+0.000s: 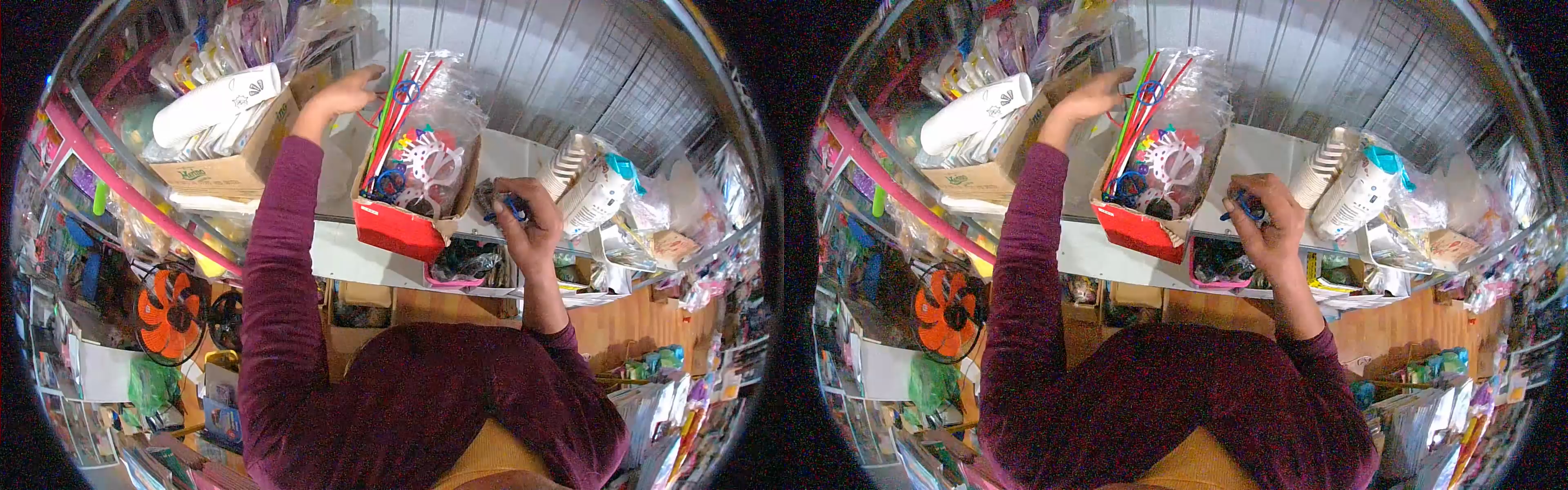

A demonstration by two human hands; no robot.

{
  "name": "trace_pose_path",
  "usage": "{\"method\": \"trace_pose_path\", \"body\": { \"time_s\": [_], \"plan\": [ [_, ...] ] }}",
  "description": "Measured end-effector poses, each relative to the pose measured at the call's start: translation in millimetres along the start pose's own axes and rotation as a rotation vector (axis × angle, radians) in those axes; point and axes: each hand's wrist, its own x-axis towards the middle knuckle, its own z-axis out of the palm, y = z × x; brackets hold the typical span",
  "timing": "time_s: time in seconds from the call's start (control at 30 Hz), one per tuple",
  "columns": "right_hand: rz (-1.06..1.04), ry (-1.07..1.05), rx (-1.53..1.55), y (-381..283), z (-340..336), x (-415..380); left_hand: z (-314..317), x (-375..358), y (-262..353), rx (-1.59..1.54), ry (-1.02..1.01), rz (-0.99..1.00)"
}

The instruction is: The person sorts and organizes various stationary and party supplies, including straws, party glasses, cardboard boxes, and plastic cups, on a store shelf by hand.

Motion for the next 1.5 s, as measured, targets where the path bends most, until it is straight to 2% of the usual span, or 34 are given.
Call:
{"method": "trace_pose_path", "body": {
  "time_s": [0.03,0.07,0.13,0.17,0.23,0.27,0.4,0.47,0.57,0.6,0.7,0.8,0.93,1.0,1.03,1.1,1.17,1.23,1.27,1.3,1.37,1.4,1.43,1.5],
  "plan": [
    [0.001,0.000,0.001,-1.2,0.2,-1.5,1.3,1.7,1.1,0.177,-0.054,-0.029],
    [0.013,-0.012,-0.017,-2.7,1.1,-2.4,4.9,3.3,2.6,0.179,-0.053,-0.029],
    [0.020,-0.019,-0.034,-3.6,1.2,-3.0,7.6,-1.1,34.2,-0.041,-0.188,-0.121],
    [0.018,-0.028,-0.048,-3.6,1.3,-3.4,6.9,2.8,31.1,-0.036,-0.187,-0.118],
    [0.020,-0.032,-0.064,-0.9,0.8,-4.5,14.6,17.5,9.8,0.092,-0.182,0.013],
    [0.029,-0.028,-0.055,1.3,0.7,-6.0,23.2,26.6,-16.1,0.092,-0.075,0.144],
    [0.054,-0.025,-0.057,5.2,0.3,-9.0,13.5,23.4,3.6,0.174,-0.036,0.120],
    [0.068,-0.023,-0.046,8.1,2.0,-10.8,4.1,16.9,31.8,0.277,0.093,0.092],
    [0.102,-0.027,-0.014,7.9,4.5,-11.3,1.4,19.6,38.6,0.245,0.092,0.075],
    [0.121,-0.032,0.008,7.4,5.2,-10.9,2.0,17.3,44.1,0.232,0.141,0.164],
    [0.096,-0.032,-0.010,8.3,7.2,-9.6,0.2,9.8,61.3,0.284,0.193,0.239],
    [0.052,-0.025,-0.033,10.6,8.6,-8.7,-1.4,11.4,62.3,0.162,0.122,0.286],
    [0.107,-0.001,0.031,11.7,7.2,-11.4,-11.8,5.3,74.1,0.191,0.139,0.162],
    [0.145,0.010,0.013,10.6,4.0,-10.8,-18.6,2.1,80.3,0.382,0.273,0.015],
    [0.145,0.008,0.012,10.1,2.6,-10.1,-20.3,3.4,73.3,0.381,0.273,0.013],
    [0.208,0.064,0.074,9.3,0.9,-8.8,-27.2,8.7,54.7,0.308,0.595,0.165],
    [0.246,0.091,0.155,12.2,-0.6,-10.3,-35.2,7.5,41.5,0.255,0.646,0.227],
    [0.330,0.068,0.250,16.4,-4.8,-7.3,-46.8,-3.1,57.1,-0.051,0.706,0.262],
    [0.398,0.118,0.373,9.3,-3.4,-3.2,-45.9,-9.7,69.4,-0.271,0.708,0.276],
    [0.399,0.118,0.373,12.9,-5.2,-2.1,-46.2,-19.0,85.9,-0.270,0.708,0.276],
    [0.399,0.097,0.426,26.2,-11.2,2.9,-46.7,-40.3,121.1,-0.536,0.700,0.364],
    [0.410,0.058,0.450,22.7,-16.3,10.8,-40.9,-52.2,148.7,-0.780,0.659,0.328],
    [0.417,0.054,0.450,23.4,-16.9,18.3,-34.4,-55.3,157.7,-0.782,0.660,0.320],
    [0.294,-0.044,0.465,26.4,-17.6,32.2,-21.0,-57.1,168.7,-0.900,0.396,0.326]
  ]
}}
